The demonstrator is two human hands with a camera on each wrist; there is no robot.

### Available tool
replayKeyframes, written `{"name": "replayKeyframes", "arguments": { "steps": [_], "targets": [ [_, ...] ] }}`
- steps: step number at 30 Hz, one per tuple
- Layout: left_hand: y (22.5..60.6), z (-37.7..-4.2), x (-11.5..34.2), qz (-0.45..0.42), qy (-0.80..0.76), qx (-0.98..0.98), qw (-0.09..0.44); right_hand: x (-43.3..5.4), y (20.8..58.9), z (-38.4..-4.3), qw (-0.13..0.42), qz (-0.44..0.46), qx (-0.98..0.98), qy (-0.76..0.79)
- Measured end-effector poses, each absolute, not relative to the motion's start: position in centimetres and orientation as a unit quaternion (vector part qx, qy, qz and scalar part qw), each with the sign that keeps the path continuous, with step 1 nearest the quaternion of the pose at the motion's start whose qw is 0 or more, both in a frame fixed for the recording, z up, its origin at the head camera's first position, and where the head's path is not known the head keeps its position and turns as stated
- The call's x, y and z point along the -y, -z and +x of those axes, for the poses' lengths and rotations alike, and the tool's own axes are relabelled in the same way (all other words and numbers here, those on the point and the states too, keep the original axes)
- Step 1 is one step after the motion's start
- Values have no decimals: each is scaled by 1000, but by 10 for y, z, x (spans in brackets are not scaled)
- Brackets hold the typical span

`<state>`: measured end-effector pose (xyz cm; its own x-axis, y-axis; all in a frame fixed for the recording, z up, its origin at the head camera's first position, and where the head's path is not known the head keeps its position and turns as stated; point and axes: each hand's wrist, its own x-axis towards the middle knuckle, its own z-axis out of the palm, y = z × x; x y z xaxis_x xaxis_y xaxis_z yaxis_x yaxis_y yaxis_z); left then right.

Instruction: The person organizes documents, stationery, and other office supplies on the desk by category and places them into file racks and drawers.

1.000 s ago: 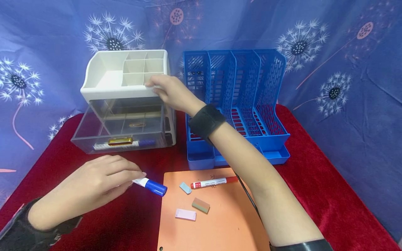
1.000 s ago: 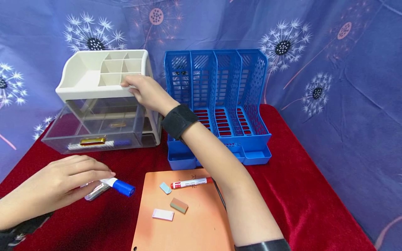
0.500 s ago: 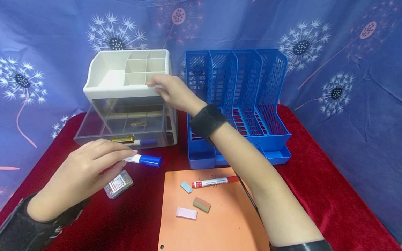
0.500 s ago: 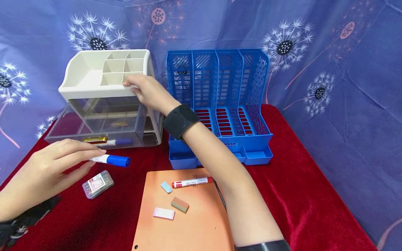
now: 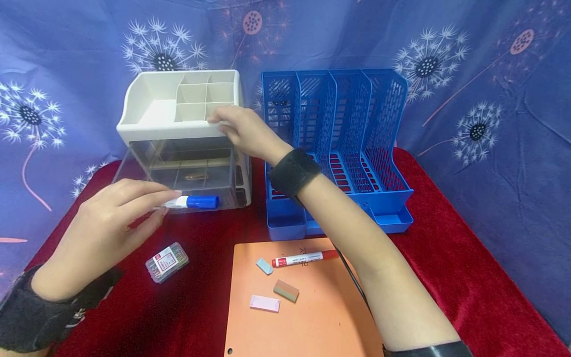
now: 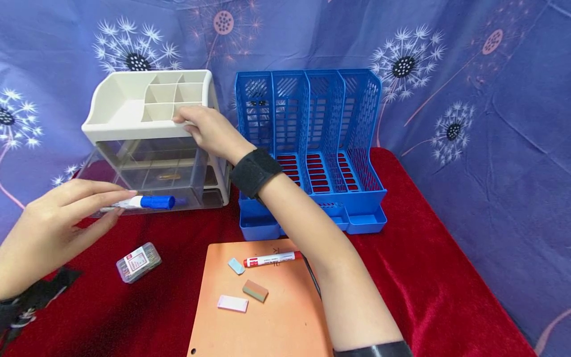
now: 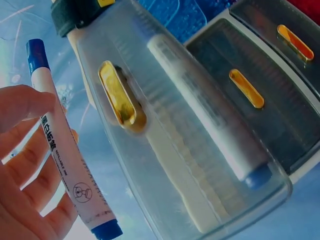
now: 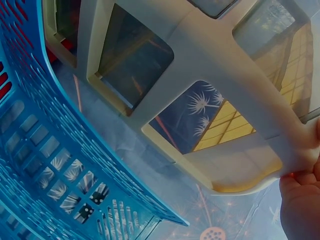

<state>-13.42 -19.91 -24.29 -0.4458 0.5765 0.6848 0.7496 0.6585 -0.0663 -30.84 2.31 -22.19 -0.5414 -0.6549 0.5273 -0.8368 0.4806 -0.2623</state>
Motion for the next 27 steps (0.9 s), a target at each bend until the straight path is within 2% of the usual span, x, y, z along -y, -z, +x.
{"name": "replayKeyframes", "arguments": {
  "steps": [10,18,27],
  "targets": [
    [241,-147,205,-378,132,843,360,-23,222,-308,176,441,842,-258],
    [235,-156,204,-384,136,846,345,-22,222,-307,176,440,843,-255],
    [228,-164,202,-353,126,872,315,-23,222,-309,175,437,845,-255]
  ]
}}
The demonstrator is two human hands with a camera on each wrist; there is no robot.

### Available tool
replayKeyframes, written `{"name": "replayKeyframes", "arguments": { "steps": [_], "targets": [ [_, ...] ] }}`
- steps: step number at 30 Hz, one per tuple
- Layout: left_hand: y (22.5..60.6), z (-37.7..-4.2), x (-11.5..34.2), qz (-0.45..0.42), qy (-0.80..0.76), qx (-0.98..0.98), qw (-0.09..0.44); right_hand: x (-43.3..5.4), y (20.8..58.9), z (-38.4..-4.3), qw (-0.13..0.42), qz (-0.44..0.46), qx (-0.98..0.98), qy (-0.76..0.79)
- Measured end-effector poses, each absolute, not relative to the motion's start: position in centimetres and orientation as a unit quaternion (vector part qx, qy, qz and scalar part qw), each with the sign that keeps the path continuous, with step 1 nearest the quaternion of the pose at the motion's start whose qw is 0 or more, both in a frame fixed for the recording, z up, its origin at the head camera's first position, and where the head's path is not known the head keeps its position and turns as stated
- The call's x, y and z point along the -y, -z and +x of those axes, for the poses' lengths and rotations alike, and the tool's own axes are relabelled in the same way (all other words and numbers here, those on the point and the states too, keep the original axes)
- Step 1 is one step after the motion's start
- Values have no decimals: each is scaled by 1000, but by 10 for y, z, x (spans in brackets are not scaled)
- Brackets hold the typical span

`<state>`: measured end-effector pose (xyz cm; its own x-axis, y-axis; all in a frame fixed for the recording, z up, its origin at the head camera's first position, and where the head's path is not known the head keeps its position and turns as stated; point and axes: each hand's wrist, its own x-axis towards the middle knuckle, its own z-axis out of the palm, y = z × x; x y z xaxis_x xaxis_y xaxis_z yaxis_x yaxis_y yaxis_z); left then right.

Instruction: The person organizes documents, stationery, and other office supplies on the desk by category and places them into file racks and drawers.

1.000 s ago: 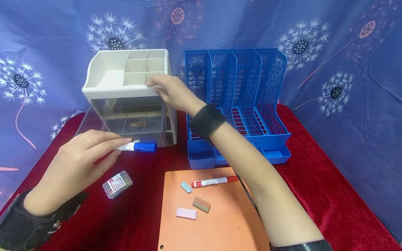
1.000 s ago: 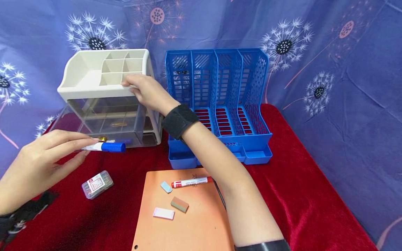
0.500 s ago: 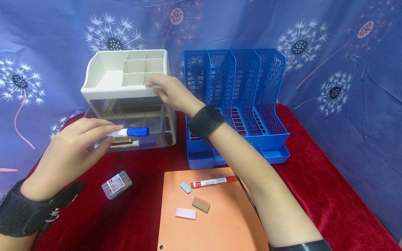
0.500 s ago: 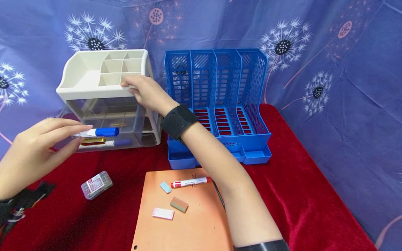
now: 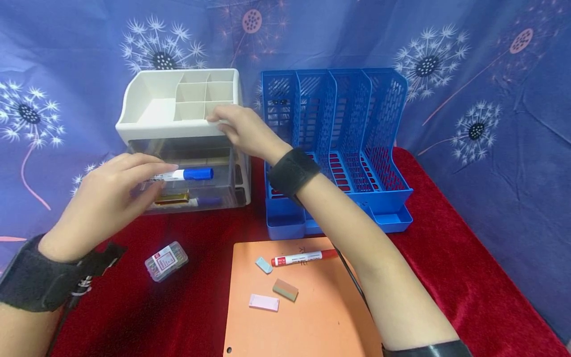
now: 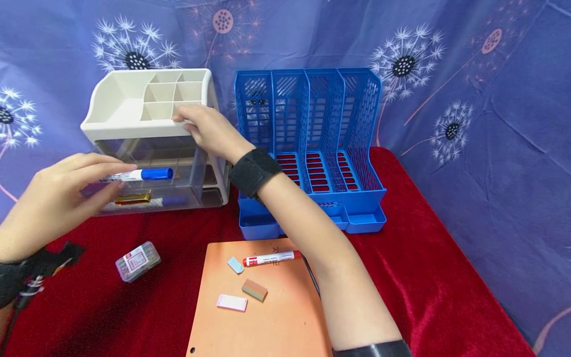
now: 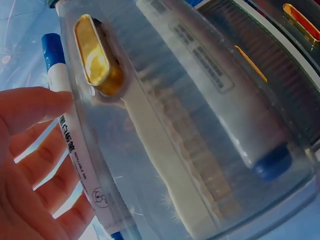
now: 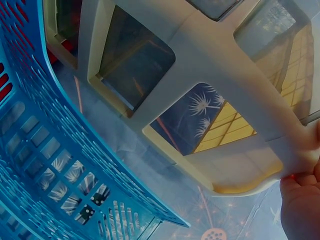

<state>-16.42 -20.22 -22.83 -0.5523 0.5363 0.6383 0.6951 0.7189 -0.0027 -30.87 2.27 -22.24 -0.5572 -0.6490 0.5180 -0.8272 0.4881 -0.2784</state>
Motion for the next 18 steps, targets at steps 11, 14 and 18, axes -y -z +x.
{"name": "replayKeyframes", "arguments": {
  "steps": [11,14,18],
  "targets": [
    [227,-183,206,-347,113,889,275,-22,223,-308,170,437,845,-257],
    [228,-189,208,-345,109,894,266,-22,223,-308,173,437,845,-256],
    [228,-196,210,-343,110,900,247,-21,224,-308,176,439,843,-257]
  ]
}}
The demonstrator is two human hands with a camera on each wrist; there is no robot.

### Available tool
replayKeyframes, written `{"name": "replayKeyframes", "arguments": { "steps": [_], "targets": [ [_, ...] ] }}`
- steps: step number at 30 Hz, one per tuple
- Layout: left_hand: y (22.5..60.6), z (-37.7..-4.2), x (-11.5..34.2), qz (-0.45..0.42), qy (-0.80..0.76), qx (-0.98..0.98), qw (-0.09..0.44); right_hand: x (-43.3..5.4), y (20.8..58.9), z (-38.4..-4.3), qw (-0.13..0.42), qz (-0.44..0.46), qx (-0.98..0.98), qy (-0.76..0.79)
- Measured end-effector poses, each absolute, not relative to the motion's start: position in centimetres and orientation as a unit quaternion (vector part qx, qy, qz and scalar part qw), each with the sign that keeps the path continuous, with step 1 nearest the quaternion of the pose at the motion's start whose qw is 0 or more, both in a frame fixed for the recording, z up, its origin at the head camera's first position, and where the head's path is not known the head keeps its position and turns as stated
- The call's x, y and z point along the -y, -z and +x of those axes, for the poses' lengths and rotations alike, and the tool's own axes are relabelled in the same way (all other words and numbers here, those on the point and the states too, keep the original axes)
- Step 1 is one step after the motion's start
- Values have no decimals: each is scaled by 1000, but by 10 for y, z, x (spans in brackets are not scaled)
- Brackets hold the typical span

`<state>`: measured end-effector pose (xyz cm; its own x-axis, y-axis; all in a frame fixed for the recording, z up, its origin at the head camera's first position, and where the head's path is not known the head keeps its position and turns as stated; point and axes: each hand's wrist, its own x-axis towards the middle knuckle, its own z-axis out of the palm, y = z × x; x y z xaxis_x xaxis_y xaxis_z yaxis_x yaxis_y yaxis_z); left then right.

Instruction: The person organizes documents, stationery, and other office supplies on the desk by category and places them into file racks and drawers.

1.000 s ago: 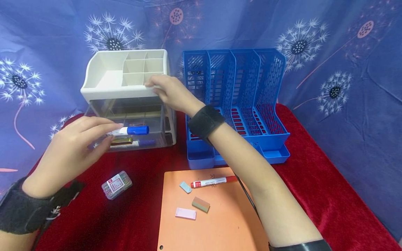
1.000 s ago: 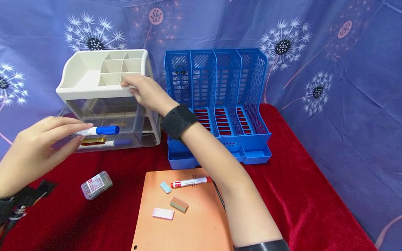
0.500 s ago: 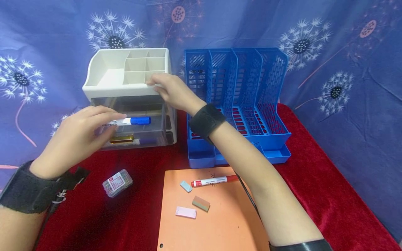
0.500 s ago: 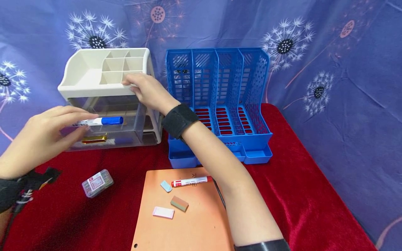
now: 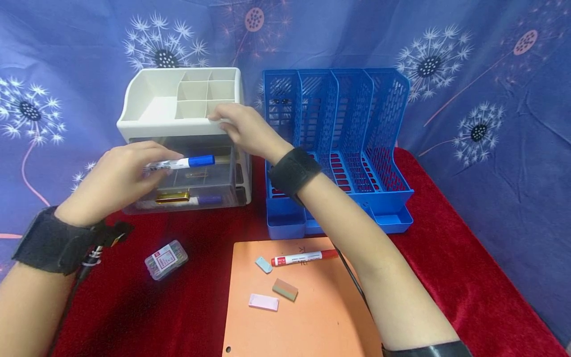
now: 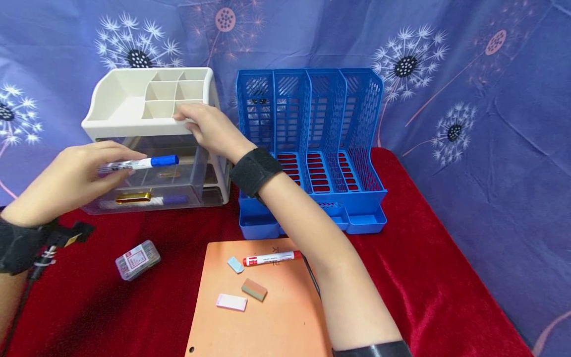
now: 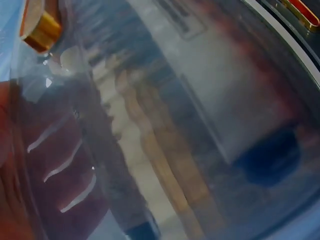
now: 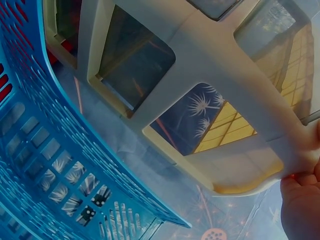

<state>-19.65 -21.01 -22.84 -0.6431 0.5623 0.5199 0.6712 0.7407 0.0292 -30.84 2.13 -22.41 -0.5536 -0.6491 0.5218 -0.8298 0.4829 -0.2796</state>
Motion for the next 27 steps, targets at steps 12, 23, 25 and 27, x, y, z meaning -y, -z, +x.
{"name": "replayKeyframes", "arguments": {
  "steps": [12,23,25,27],
  "targets": [
    [223,-209,208,-351,129,914,155,-20,224,-309,178,443,838,-264],
    [221,-225,213,-360,120,922,82,-21,224,-309,180,441,838,-269],
    [222,-227,213,-352,125,926,59,-21,225,-309,180,440,837,-270],
    [222,-229,214,-352,128,926,43,-21,225,-309,180,441,837,-270]
  ]
}}
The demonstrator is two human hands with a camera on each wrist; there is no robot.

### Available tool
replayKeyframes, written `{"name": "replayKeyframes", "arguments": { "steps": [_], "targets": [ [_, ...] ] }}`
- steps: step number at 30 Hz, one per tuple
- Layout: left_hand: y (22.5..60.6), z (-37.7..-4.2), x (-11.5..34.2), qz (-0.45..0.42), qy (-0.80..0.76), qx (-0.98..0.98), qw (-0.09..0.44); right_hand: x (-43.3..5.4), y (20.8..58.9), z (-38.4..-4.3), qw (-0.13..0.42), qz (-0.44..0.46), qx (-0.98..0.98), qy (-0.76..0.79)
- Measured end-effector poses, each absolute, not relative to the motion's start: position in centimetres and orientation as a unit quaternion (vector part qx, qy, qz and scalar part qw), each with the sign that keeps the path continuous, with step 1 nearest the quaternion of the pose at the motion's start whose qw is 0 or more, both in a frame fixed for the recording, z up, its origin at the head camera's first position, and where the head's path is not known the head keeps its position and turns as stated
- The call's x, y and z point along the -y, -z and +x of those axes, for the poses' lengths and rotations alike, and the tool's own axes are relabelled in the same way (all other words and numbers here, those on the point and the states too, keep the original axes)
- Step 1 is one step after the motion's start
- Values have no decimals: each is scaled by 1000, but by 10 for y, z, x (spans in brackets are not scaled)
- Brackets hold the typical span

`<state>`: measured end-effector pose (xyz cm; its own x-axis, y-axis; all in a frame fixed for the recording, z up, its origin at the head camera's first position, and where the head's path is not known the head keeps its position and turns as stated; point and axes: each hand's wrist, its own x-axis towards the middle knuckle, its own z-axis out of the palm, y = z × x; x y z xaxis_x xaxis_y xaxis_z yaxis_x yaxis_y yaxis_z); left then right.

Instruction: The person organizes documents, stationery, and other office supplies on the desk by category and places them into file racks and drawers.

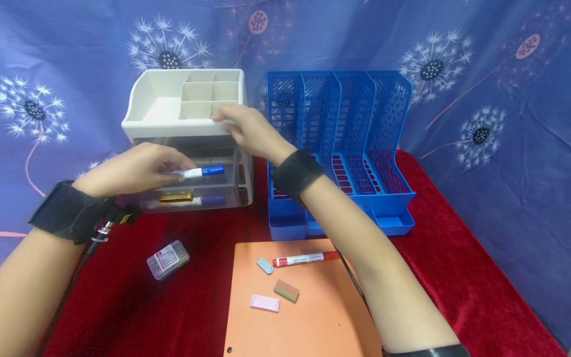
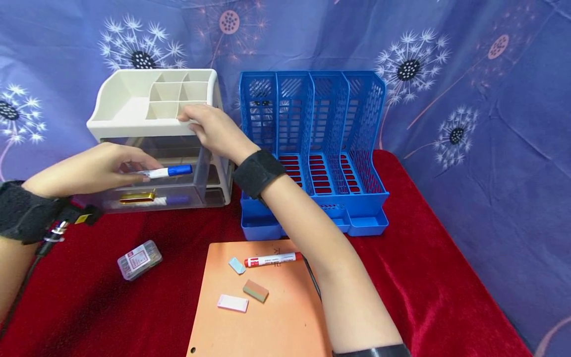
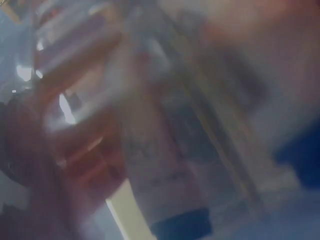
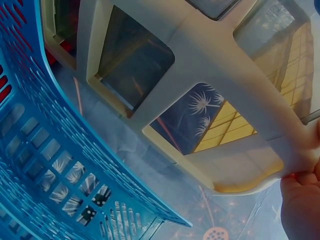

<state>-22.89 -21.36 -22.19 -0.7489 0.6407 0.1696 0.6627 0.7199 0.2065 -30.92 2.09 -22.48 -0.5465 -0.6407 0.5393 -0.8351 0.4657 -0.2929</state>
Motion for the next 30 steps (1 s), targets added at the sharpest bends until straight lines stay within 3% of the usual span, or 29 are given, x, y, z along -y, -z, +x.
{"name": "replayKeyframes", "arguments": {
  "steps": [15,30],
  "targets": [
    [220,-235,215,-338,140,929,-59,-20,225,-310,178,439,840,-266],
    [222,-232,215,-330,147,930,-67,-20,226,-308,182,440,838,-268]
  ]
}}
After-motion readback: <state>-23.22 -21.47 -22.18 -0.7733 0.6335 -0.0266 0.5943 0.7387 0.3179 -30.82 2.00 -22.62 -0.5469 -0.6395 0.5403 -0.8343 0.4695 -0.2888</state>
